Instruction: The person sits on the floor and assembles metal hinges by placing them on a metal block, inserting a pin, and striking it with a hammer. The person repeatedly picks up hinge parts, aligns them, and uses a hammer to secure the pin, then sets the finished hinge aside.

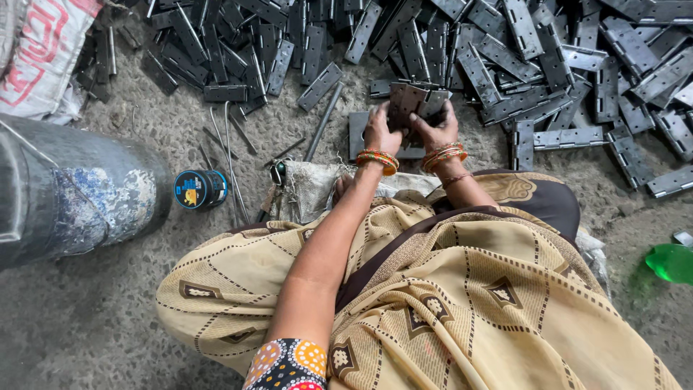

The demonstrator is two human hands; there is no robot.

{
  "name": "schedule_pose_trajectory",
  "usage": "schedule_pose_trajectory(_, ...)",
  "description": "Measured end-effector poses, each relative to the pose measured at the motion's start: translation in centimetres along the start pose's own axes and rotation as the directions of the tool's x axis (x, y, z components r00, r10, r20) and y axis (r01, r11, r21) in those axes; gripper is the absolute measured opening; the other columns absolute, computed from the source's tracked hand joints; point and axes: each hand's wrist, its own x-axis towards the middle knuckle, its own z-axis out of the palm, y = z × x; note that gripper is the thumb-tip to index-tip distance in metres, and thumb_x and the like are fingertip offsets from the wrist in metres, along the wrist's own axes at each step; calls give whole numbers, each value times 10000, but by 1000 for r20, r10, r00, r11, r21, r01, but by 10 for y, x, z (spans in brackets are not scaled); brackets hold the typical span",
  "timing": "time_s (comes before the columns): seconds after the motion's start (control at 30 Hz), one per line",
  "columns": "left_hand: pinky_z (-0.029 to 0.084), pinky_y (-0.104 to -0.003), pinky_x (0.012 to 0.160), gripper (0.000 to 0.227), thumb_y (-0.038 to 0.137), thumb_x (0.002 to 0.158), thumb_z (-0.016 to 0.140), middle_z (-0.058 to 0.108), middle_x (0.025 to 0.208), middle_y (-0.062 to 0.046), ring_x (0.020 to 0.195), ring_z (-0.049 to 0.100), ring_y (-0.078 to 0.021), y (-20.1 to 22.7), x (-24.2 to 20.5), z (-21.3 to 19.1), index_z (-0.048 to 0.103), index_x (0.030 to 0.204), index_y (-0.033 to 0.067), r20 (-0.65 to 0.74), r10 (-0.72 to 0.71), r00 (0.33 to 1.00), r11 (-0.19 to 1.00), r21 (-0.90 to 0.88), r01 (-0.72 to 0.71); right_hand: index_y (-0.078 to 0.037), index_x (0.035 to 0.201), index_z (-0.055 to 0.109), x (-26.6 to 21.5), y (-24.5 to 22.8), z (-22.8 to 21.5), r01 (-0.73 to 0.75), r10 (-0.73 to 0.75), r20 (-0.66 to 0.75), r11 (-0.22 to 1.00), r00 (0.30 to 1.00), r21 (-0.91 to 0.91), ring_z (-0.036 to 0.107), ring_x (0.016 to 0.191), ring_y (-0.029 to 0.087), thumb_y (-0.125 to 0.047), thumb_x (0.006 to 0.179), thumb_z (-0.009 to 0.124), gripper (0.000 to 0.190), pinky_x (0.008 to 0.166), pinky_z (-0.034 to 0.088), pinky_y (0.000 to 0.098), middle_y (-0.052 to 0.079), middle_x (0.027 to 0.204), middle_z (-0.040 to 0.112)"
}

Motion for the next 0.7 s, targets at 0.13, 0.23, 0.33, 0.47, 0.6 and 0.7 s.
schedule_pose_trajectory(0.13, 592, -400, 905, 680, -1, 707, 806, 702, 1193, -140, 1119, 705, -355, 16, -6, -22, 532, 1309, 156, -91, 146, 985, 983, -102, -155, -52, 1205, 567, 0, -14, 12, 132, -118, 232, 990, 966, -45, 653, 1103, 151, 18, 773, 903, 552, 999, 557, 321, 63, 1187, 687)
schedule_pose_trajectory(0.23, 597, -410, 883, 641, -41, 738, 759, 724, 1178, -146, 1104, 712, -367, 16, -22, -22, 525, 1294, 177, -47, 65, 997, 992, -102, -69, -46, 1234, 607, -5, -11, 16, 253, -140, 325, 906, 935, -340, 644, 1110, 158, 50, 683, 890, 628, 1001, 532, 324, 72, 1194, 694)
schedule_pose_trajectory(0.33, 601, -425, 909, 645, -102, 801, 658, 731, 1173, -162, 1106, 726, -376, 9, -17, -17, 504, 1360, 180, -40, 102, 994, 983, -147, -107, -49, 1311, 642, -2, -7, 17, 320, -160, 376, 852, 913, -415, 647, 1168, 148, 84, 717, 843, 642, 1047, 514, 320, 77, 1267, 708)
schedule_pose_trajectory(0.47, 581, -444, 936, 764, -129, 780, 611, 705, 1176, -202, 1128, 688, -391, -2, -20, -18, 439, 1463, 167, 44, 93, 995, 989, -116, -87, -60, 1362, 646, -8, -3, 18, 219, -86, 347, 905, 934, -365, 642, 1197, 134, 94, 730, 824, 675, 1078, 513, 319, 78, 1317, 704)
schedule_pose_trajectory(0.6, 521, -456, 1014, 851, -176, 698, 589, 622, 1317, -261, 1216, 601, -423, -15, -4, -45, 419, 1487, 97, 176, 227, 958, 973, -2, -230, -74, 1318, 706, -5, -10, 19, 64, 57, 304, 925, 951, -374, 665, 1110, 98, 70, 753, 805, 591, 1011, 539, 277, 42, 1241, 734)
schedule_pose_trajectory(0.7, 536, -428, 1024, 630, -121, 775, 626, 613, 1347, -230, 1223, 610, -389, -48, 14, -91, 514, 1368, 61, 245, 65, 967, 958, 255, -129, -74, 1275, 737, -3, -14, 24, 36, 77, 274, 923, 959, -383, 666, 1037, 73, 22, 809, 843, 487, 961, 549, 250, 18, 1160, 751)
